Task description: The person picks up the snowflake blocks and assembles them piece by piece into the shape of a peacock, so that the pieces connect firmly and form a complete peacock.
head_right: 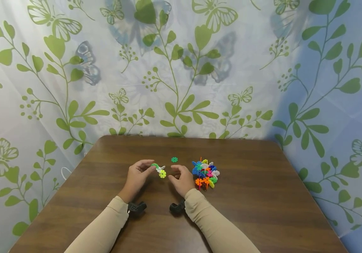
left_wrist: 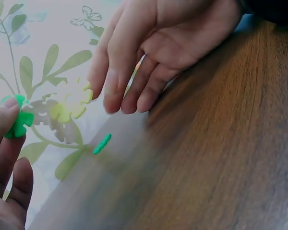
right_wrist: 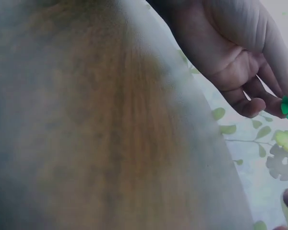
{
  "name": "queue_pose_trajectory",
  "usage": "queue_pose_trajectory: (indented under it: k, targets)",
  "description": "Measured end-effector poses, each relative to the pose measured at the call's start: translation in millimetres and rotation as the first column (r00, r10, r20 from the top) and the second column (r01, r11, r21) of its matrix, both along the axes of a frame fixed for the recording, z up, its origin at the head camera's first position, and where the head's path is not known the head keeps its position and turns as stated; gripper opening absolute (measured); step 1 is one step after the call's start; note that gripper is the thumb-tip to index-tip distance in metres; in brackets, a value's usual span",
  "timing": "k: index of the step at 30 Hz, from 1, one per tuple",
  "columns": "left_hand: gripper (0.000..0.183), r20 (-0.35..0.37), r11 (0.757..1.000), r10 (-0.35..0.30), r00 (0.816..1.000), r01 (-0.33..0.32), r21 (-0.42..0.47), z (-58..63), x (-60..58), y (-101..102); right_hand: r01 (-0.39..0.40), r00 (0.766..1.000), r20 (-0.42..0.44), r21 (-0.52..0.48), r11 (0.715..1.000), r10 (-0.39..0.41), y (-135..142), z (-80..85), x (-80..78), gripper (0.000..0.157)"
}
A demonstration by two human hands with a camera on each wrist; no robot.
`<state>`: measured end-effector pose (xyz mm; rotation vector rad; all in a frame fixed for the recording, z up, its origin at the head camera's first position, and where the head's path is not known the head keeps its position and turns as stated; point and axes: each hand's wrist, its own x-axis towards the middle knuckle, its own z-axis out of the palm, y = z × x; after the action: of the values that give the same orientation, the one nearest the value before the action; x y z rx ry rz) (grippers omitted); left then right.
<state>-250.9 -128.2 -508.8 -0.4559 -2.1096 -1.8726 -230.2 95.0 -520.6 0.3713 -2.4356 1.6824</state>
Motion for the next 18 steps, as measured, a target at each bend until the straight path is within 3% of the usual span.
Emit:
queue_pose_trajectory:
  k: [3, 7, 11, 13, 16, 18]
  targets:
    - [0.02, 0.003, 1.0, -0.005, 1.0, 0.005, 0.016, -0.9, -0.3, 1, 0.005, 1.0, -0.012, 0.117, 0.993, -0.004, -3, 1.0, -6.7, 0.042]
    - [0.019, 0.0, 0.999, -0.023, 1.0, 0.023, 0.033, -0.8, -0.4, 4, 0.016, 0.999, -0.039, 0.267, 0.963, -0.006, -8, -1.2, -20.7, 0.048]
    - [0.021, -0.007, 0.997, -0.061, 0.998, 0.061, 0.054, -1.0, -0.9, 4, 0.032, 0.999, -0.023, 0.413, 0.91, -0.024, -14, -0.5, -37.7, 0.053]
    - [0.024, -0.014, 0.995, -0.078, 0.997, 0.079, 0.06, -1.7, -1.3, 4, 0.026, 0.999, 0.004, 0.502, 0.864, -0.033, -17, 0.7, -47.0, 0.053]
    - [0.026, -0.022, 0.994, -0.087, 0.996, 0.088, 0.063, -3.1, -1.3, 3, 0.028, 1.0, -0.009, 0.594, 0.804, -0.028, -18, 0.8, -59.5, 0.044]
    - [0.027, -0.016, 0.994, -0.083, 0.996, 0.084, 0.065, -4.2, -0.1, 3, 0.05, 0.998, -0.064, 0.606, 0.794, -0.014, -18, -2.4, -64.3, 0.034]
